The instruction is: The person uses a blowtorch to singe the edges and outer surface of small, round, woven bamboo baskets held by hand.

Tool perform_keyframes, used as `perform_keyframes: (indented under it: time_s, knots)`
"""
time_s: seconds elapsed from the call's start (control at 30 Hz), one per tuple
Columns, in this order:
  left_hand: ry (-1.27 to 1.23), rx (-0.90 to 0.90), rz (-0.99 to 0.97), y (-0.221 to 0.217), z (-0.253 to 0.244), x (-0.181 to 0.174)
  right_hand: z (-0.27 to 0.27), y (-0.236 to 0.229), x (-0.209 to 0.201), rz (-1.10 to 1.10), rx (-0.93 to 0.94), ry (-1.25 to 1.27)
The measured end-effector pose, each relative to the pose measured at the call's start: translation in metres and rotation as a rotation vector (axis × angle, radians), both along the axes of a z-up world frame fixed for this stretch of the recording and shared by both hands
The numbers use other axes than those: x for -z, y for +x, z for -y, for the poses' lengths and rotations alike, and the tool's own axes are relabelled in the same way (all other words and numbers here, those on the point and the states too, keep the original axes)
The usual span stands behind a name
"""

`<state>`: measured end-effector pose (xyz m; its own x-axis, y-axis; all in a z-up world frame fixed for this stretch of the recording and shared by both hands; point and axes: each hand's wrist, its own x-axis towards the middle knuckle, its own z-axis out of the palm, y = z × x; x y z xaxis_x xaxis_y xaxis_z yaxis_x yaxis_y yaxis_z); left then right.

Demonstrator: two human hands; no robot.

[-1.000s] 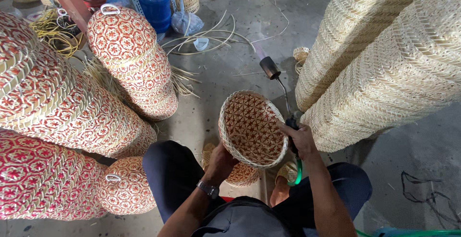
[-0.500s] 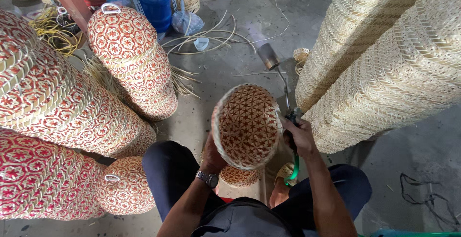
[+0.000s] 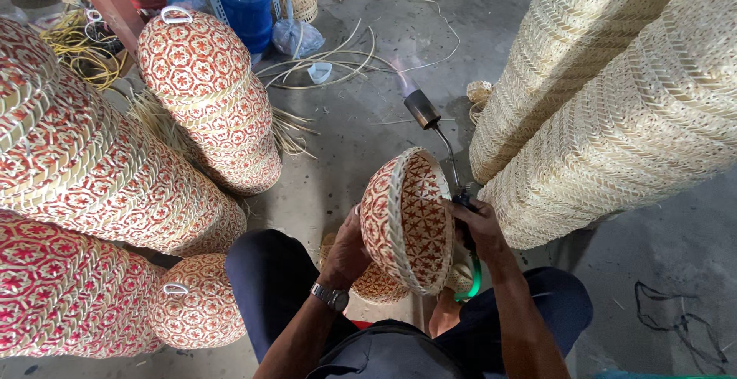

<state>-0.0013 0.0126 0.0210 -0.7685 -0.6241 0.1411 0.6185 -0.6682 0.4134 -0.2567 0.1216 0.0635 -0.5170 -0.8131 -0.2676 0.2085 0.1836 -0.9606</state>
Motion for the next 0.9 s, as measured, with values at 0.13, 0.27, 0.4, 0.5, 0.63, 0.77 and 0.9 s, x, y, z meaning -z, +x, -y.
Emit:
perform_keyframes:
  time_s: [0.13, 0.27, 0.4, 0.5, 0.63, 0.77, 0.9]
  knots:
    - [-0.041, -0.087, 0.070, 0.000, 0.004, -0.020, 0.005, -0.001, 0.000, 0.083, -0.010, -0.038]
    - [-0.076, -0.177, 0.188, -0.006, 0.008, -0.032, 0.010, -0.005, 0.003, 0.093, -0.036, -0.114]
    - [-0.203, -0.330, 0.466, -0.004, 0.029, -0.042, 0.011, -0.015, 0.003, -0.113, -0.019, -0.092]
    - [-0.328, -0.639, 0.507, 0.013, 0.056, -0.058, 0.007, -0.030, -0.005, -0.058, 0.082, -0.024]
    - [-0.693, -0.999, 0.441, 0.070, 0.093, -0.105, -0.006, -0.049, -0.007, -0.089, 0.194, -0.028]
    - [-0.901, -1.277, 0.583, 0.148, 0.104, -0.167, -0.015, -0.070, 0.009, -0.106, 0.210, -0.062]
    - [-1.045, -1.348, 0.848, 0.229, 0.068, -0.210, -0.026, -0.091, 0.034, -0.215, 0.153, 0.020]
